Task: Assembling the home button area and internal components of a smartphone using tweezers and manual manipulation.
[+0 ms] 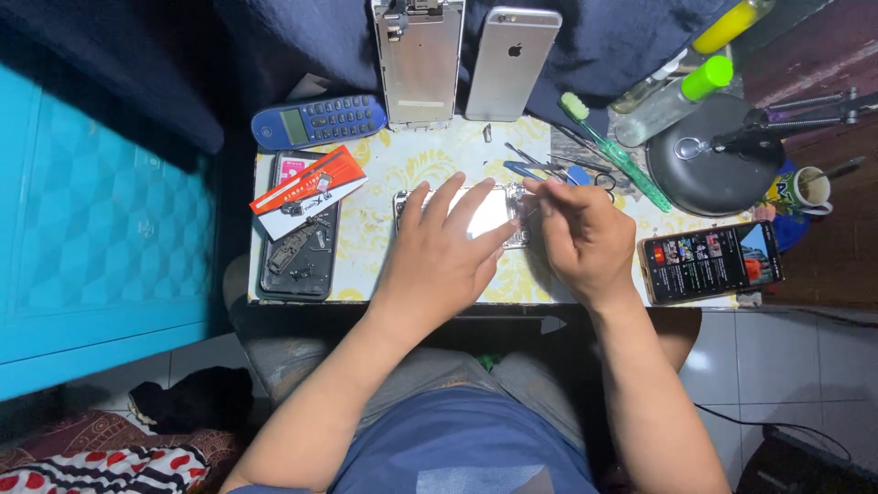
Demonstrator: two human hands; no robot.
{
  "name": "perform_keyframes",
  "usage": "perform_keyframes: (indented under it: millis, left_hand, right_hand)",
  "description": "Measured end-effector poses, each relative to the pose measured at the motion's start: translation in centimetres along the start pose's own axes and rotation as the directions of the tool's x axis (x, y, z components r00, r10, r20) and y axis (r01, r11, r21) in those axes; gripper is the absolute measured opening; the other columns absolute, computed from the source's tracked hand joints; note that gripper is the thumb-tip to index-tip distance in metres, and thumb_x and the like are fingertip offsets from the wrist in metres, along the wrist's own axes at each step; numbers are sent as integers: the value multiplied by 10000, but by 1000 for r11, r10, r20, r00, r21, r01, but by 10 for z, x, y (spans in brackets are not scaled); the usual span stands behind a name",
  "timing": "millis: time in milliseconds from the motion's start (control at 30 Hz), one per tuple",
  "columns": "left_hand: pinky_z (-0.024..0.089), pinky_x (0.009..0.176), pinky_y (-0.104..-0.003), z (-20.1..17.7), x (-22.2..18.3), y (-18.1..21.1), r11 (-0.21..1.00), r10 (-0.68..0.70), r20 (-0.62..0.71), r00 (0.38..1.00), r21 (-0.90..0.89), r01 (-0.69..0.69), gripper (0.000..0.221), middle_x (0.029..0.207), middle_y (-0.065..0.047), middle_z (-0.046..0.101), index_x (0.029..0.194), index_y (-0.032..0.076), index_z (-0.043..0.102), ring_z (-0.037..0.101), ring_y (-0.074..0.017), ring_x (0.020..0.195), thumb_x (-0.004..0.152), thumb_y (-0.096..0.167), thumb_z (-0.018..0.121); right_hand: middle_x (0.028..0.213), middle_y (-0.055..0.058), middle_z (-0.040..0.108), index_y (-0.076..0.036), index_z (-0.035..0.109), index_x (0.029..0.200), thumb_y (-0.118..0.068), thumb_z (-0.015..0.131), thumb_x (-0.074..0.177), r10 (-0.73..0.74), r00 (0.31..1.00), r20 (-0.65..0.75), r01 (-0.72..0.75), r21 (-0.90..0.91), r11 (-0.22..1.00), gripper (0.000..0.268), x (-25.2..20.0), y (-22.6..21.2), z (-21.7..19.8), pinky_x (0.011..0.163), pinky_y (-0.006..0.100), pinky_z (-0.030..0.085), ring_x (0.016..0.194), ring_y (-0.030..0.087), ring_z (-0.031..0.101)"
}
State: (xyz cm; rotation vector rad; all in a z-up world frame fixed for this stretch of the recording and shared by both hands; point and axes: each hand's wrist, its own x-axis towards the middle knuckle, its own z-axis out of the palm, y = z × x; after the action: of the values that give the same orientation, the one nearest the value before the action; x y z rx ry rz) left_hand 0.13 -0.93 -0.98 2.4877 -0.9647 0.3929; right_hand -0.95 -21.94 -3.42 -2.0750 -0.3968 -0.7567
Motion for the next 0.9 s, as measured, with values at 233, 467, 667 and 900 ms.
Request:
perform_keyframes:
  millis: [233, 467, 667, 900]
  left_hand:
    - [374, 1089, -672, -2, 1, 1, 1000, 6, 16, 1000, 14, -6, 233, 1355, -170, 599, 1174, 261, 755, 531, -442, 1345, 976, 272, 634]
    - [366, 1093, -669, -2, 2, 1, 1000, 3, 24, 1000, 7, -3, 238, 1349, -171, 603, 1181, 257, 756, 532, -440, 1343, 986, 269, 619]
    - [358, 1099, -665, -4, 3, 1, 1000, -11, 40, 999, -7, 11, 245, 1365, -170, 601, 1181, 261, 760, 525, -439, 1353, 990, 273, 607]
    - [358, 1099, -660, -6, 5, 2, 1000, -13, 50, 999, -21, 14, 239, 1387, -178, 601, 1171, 260, 774, 519, -439, 1358, 986, 258, 623]
  right_hand:
    - [903, 140, 748, -11, 757, 1015, -2, 853, 920, -13, 1000, -15, 12, -30, 999, 136, -1, 9, -8, 709, 437, 568, 801, 359, 722]
    - [975, 226, 779, 90, 694, 1075, 58, 738, 959, 47, 999, 1, -47, 111, 993, 127, 3, 2, 1, 734, 393, 586, 896, 342, 772]
    - [995, 180, 757, 22, 747, 1076, -37, 813, 961, -4, 1000, 13, 4, -11, 1000, 145, 11, 5, -9, 722, 420, 574, 865, 332, 725]
    - [971, 202, 735, 63, 732, 1090, -20, 826, 974, 24, 999, -29, -25, -32, 999, 170, 10, 5, -11, 707, 420, 558, 860, 337, 705]
